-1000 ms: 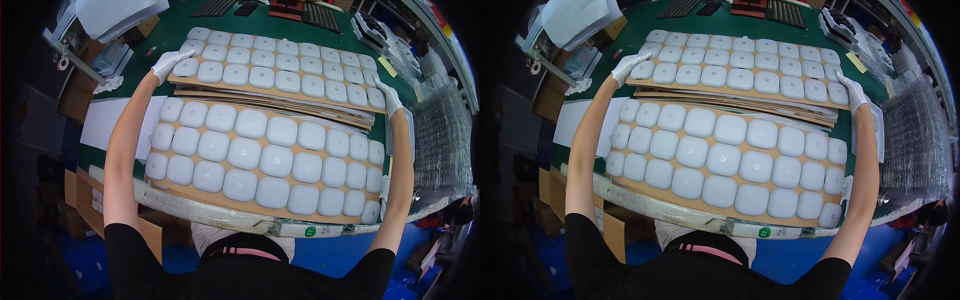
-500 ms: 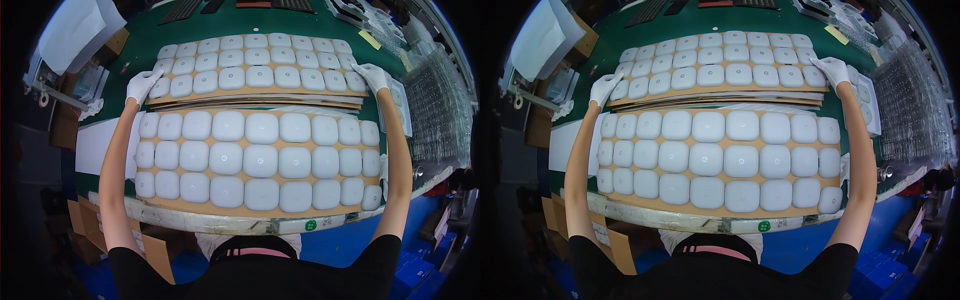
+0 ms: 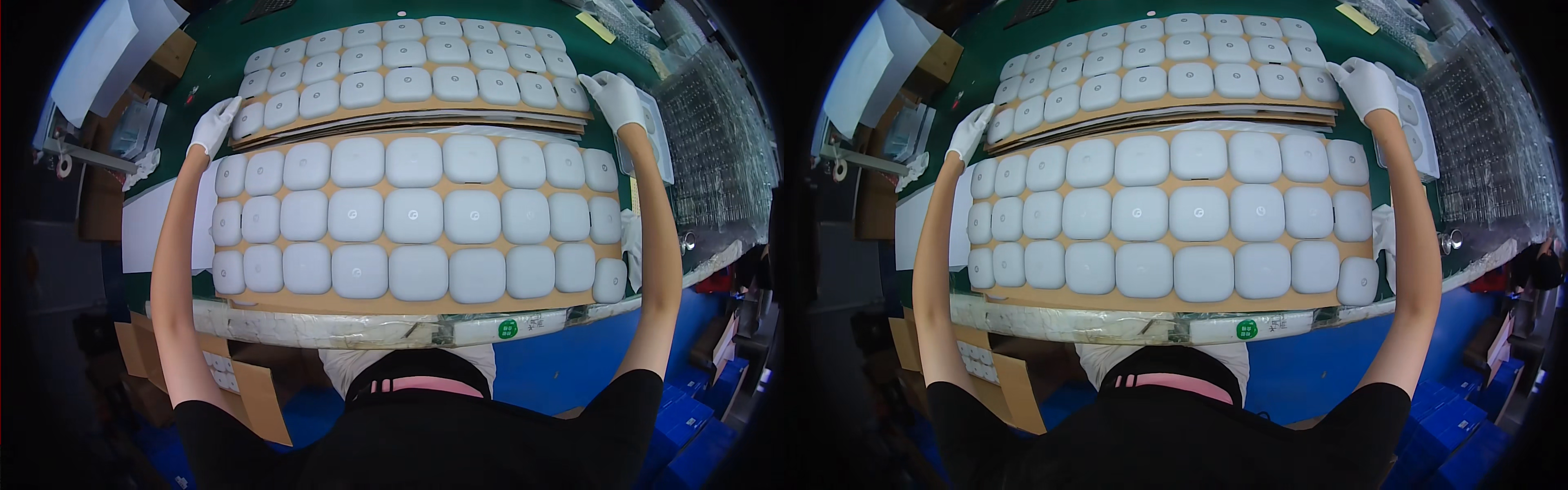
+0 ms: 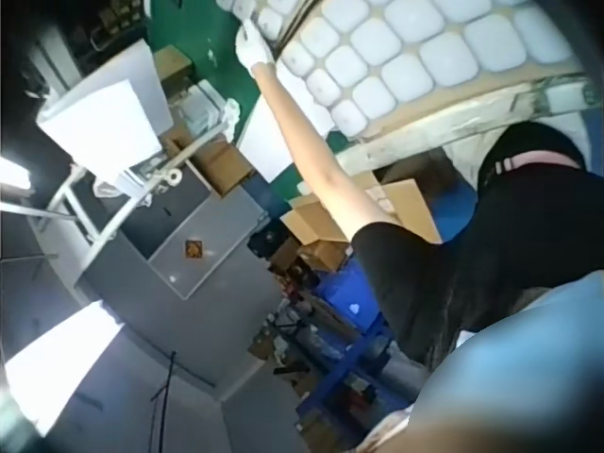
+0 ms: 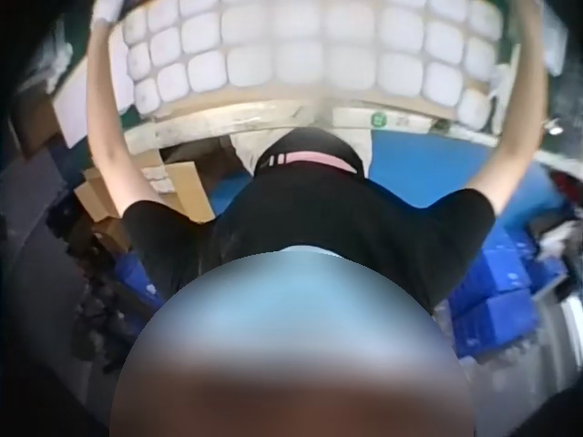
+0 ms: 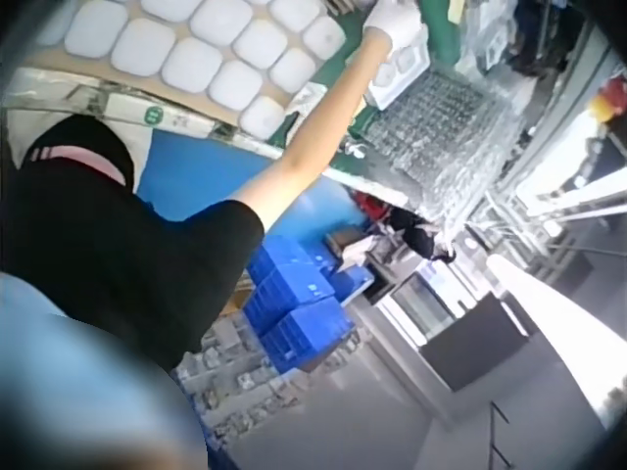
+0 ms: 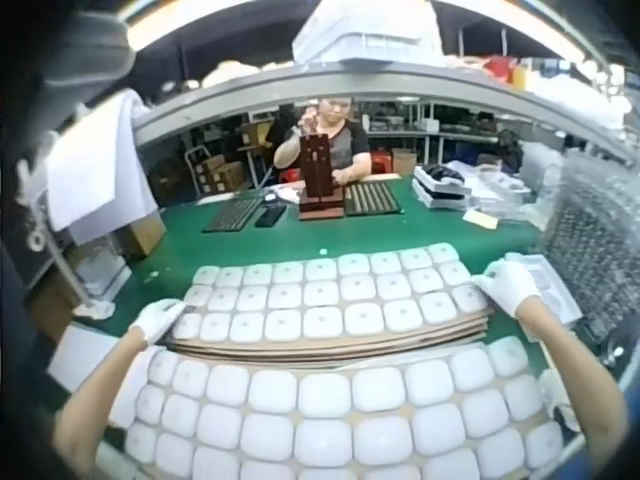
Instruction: Inspecting small square white electronic devices at a quality control station by picking them up and rotating them.
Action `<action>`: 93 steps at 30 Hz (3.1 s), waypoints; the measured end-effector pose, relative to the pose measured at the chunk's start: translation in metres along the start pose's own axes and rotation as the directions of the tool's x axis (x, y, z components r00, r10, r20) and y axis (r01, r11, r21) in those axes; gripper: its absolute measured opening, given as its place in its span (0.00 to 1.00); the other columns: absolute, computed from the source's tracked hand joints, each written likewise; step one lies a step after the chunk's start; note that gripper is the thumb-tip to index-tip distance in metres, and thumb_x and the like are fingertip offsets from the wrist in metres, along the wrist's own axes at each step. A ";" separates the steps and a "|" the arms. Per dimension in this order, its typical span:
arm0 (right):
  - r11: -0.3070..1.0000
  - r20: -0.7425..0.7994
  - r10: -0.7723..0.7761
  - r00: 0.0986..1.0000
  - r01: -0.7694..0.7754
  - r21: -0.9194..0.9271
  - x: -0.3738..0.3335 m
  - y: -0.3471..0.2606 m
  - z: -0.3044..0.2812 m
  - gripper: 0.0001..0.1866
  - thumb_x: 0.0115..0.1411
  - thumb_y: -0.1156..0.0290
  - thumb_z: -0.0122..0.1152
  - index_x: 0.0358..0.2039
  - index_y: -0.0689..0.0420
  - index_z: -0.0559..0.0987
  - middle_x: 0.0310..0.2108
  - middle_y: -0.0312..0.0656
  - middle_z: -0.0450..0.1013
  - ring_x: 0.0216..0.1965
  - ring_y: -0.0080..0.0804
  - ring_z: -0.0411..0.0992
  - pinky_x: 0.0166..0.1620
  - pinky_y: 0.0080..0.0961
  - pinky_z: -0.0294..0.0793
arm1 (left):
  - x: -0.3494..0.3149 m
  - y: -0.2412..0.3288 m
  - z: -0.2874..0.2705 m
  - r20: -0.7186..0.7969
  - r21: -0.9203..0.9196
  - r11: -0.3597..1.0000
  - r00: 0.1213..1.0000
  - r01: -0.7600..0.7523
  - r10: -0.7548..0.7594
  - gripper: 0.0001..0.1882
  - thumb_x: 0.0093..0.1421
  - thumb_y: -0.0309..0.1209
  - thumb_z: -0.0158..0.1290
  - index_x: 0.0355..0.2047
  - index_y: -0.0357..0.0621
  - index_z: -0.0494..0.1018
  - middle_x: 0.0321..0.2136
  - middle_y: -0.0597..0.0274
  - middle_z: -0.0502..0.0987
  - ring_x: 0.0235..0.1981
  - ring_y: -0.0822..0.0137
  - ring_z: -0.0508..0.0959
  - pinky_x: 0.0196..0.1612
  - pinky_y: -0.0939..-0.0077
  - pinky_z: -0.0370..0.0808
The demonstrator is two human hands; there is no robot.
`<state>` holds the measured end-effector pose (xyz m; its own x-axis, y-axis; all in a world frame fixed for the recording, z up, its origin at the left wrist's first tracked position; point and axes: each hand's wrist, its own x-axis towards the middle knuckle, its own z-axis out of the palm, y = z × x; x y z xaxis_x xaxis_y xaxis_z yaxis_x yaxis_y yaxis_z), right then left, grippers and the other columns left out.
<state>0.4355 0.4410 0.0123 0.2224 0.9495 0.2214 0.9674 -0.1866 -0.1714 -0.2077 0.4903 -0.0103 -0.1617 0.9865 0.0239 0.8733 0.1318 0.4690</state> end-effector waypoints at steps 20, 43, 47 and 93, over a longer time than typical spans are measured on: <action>0.898 -0.153 -0.140 0.978 0.191 0.396 -0.337 0.060 -0.057 0.44 0.39 0.62 0.79 0.59 0.56 0.72 0.56 0.45 0.70 0.54 0.43 0.69 0.59 0.36 0.68 | -0.387 0.121 0.044 -0.326 -0.580 0.726 0.922 -0.370 0.209 0.16 0.71 0.29 0.39 0.52 0.37 0.72 0.46 0.50 0.80 0.35 0.62 0.82 0.45 0.71 0.78; 0.773 -0.298 -0.331 0.895 0.439 0.458 -0.428 -0.017 -0.087 0.46 0.34 0.75 0.80 0.59 0.59 0.72 0.52 0.45 0.71 0.46 0.38 0.72 0.50 0.32 0.74 | -0.500 0.225 0.108 0.337 -0.908 0.394 0.809 0.143 0.482 0.19 0.59 0.21 0.58 0.52 0.36 0.75 0.47 0.57 0.80 0.43 0.69 0.81 0.48 0.80 0.77; 0.692 -0.382 -0.388 0.839 0.538 0.481 -0.444 -0.065 -0.069 0.49 0.35 0.75 0.80 0.61 0.61 0.68 0.55 0.48 0.69 0.49 0.41 0.73 0.51 0.33 0.75 | -0.507 0.208 0.089 0.315 -0.880 0.471 0.818 0.062 0.481 0.21 0.58 0.21 0.60 0.53 0.36 0.74 0.44 0.58 0.81 0.41 0.71 0.80 0.46 0.81 0.76; 0.225 -0.193 -0.187 0.963 0.234 0.946 -0.457 -0.124 -0.046 0.39 0.68 0.39 0.38 0.59 0.62 0.72 0.60 0.55 0.68 0.61 0.47 0.67 0.64 0.42 0.64 | -0.502 0.128 0.088 0.645 -0.477 -0.258 0.533 0.840 0.547 0.24 0.70 0.35 0.48 0.61 0.34 0.62 0.53 0.50 0.74 0.49 0.61 0.80 0.50 0.69 0.81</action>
<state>0.2193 0.0184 -0.0237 0.0569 0.9005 0.4310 0.1547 0.4186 -0.8949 0.0262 0.0202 -0.0401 0.6881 0.6608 -0.2997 -0.5800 0.7491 0.3202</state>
